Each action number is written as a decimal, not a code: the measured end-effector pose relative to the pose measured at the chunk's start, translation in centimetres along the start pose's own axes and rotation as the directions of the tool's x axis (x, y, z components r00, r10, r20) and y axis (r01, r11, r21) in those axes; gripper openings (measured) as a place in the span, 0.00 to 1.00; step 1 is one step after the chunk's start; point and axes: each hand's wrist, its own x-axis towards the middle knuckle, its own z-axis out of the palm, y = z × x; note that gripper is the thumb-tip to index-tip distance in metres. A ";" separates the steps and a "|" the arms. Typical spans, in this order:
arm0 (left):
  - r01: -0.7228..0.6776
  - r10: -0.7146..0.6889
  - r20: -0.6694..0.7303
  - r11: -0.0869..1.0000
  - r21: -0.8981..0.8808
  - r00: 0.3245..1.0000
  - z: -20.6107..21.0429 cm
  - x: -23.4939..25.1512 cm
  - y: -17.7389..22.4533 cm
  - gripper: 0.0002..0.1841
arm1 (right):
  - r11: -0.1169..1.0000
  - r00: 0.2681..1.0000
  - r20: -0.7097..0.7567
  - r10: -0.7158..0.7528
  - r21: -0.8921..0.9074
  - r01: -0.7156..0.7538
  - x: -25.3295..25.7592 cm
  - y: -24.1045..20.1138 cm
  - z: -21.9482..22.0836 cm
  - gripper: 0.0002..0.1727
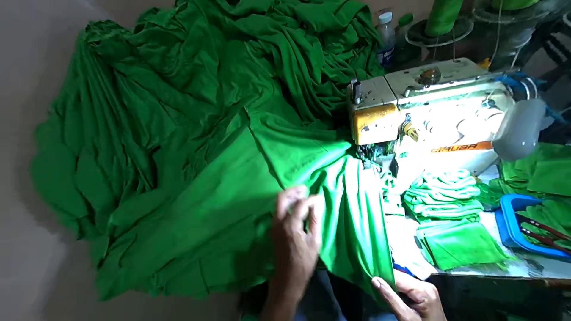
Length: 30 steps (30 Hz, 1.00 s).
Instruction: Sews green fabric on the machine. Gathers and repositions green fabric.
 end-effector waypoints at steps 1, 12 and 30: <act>0.008 -0.005 0.027 0.995 -0.098 1.000 0.4 -2.3 1.2 0.08 | 1.000 1.000 0.017 0.005 -0.001 -0.005 -1.0 -0.1 0.0 0.12; 0.324 -0.276 0.278 0.934 -0.148 0.920 1.2 -10.4 6.0 0.07 | 0.977 0.988 0.003 -0.157 -0.143 0.156 -3.2 0.1 0.4 0.13; -0.170 0.222 0.173 0.947 -0.274 0.959 -0.3 -15.2 5.4 0.03 | 0.904 0.932 0.134 0.336 0.231 -0.359 -3.7 -4.2 -1.9 0.12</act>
